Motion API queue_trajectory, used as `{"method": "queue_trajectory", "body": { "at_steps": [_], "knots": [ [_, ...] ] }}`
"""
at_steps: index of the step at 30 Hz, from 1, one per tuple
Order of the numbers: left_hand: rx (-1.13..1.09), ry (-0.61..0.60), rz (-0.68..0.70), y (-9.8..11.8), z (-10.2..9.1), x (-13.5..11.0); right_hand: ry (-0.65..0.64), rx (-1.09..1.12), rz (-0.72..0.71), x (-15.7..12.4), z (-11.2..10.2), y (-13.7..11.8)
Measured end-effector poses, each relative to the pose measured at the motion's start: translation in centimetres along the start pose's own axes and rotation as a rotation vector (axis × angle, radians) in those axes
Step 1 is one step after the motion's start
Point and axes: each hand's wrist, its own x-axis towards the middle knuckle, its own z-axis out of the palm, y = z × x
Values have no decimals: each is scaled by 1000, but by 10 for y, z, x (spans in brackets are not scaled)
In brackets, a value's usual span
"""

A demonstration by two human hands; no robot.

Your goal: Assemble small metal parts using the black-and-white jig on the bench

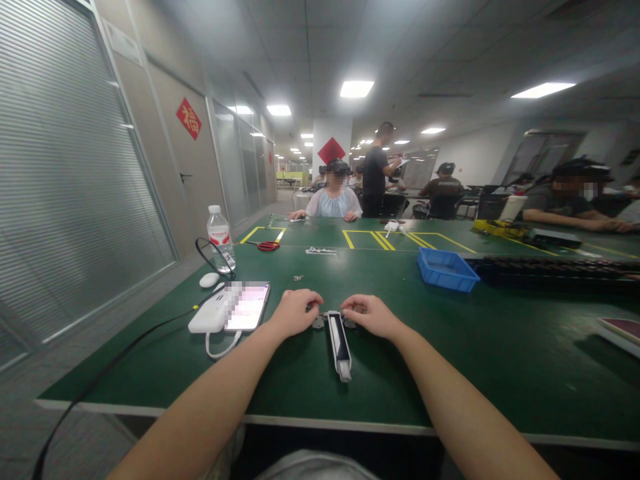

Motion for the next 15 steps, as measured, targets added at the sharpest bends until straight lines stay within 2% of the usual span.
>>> {"method": "queue_trajectory", "body": {
  "at_steps": [6, 10, 15],
  "knots": [
    [57, 130, -209, -21, -4, 4, 41, -116, -64, 0, 5, 0],
    [100, 57, -242, -30, 0, 4, 33, -159, -78, 0, 6, -1],
    [101, -72, -146, -26, 7, 3, 39, -237, -110, -2, 6, -9]
  ]
}}
